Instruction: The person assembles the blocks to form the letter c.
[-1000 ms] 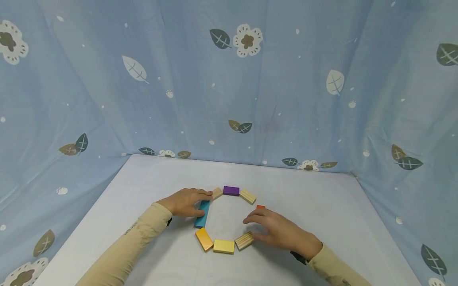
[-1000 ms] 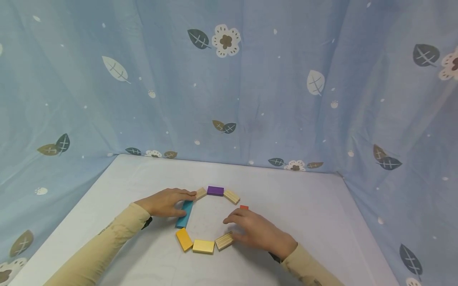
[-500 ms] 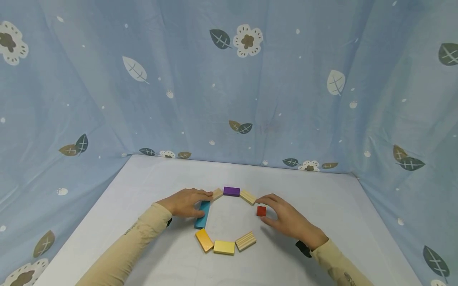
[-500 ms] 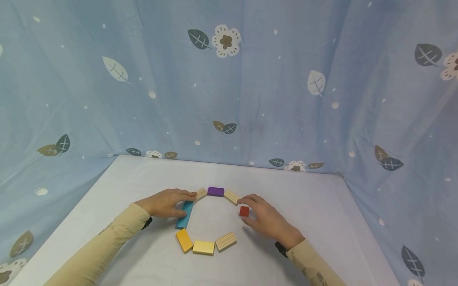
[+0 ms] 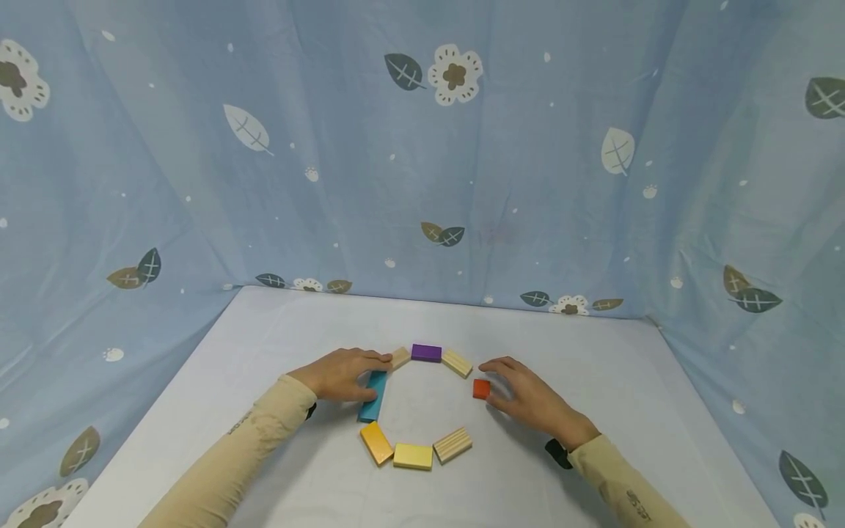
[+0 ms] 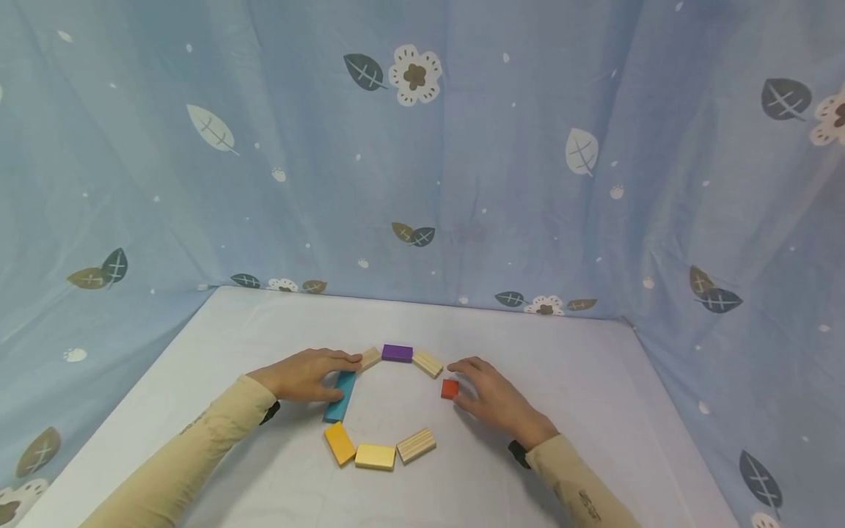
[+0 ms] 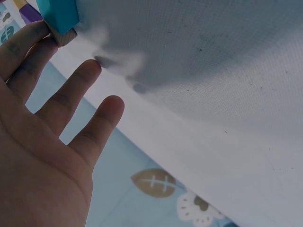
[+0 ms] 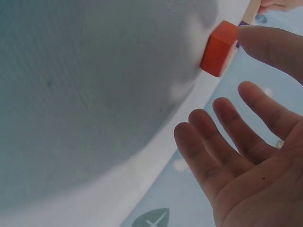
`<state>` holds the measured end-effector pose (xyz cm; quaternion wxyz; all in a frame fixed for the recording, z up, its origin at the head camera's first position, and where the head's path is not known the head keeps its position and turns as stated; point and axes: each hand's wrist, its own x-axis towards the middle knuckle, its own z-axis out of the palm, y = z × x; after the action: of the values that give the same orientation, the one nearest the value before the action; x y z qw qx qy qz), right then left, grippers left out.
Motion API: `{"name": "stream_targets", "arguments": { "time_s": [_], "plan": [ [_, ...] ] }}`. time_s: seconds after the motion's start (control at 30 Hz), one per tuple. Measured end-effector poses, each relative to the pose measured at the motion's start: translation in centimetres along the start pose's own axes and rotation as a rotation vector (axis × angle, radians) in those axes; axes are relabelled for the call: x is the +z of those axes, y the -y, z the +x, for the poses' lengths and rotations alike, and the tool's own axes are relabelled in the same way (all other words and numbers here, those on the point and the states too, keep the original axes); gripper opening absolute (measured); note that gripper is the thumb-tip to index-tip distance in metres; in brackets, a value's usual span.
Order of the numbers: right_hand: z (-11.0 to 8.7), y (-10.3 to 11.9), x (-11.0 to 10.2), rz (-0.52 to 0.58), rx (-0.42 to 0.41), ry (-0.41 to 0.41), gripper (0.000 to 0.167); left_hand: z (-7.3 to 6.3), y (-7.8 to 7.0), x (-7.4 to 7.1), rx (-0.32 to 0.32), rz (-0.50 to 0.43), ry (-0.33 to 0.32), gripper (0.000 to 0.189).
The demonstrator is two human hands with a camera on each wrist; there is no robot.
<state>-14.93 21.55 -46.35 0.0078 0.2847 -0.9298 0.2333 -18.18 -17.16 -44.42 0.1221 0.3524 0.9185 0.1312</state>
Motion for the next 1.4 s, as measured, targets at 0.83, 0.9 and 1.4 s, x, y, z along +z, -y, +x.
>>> {"name": "stream_targets", "arguments": {
  "time_s": [0.83,0.9,1.4],
  "plan": [
    [0.7,0.1,0.7,-0.038,-0.001,0.03,0.047,-0.2,-0.2,-0.1,0.0,-0.006,0.004,0.057],
    [0.8,0.1,0.8,-0.042,-0.009,0.027,0.045,-0.1,-0.2,-0.2,-0.002,-0.005,0.008,0.057],
    [0.8,0.3,-0.2,0.016,-0.032,-0.025,0.041,-0.2,-0.2,-0.2,-0.013,-0.015,0.02,0.057]
  ]
}}
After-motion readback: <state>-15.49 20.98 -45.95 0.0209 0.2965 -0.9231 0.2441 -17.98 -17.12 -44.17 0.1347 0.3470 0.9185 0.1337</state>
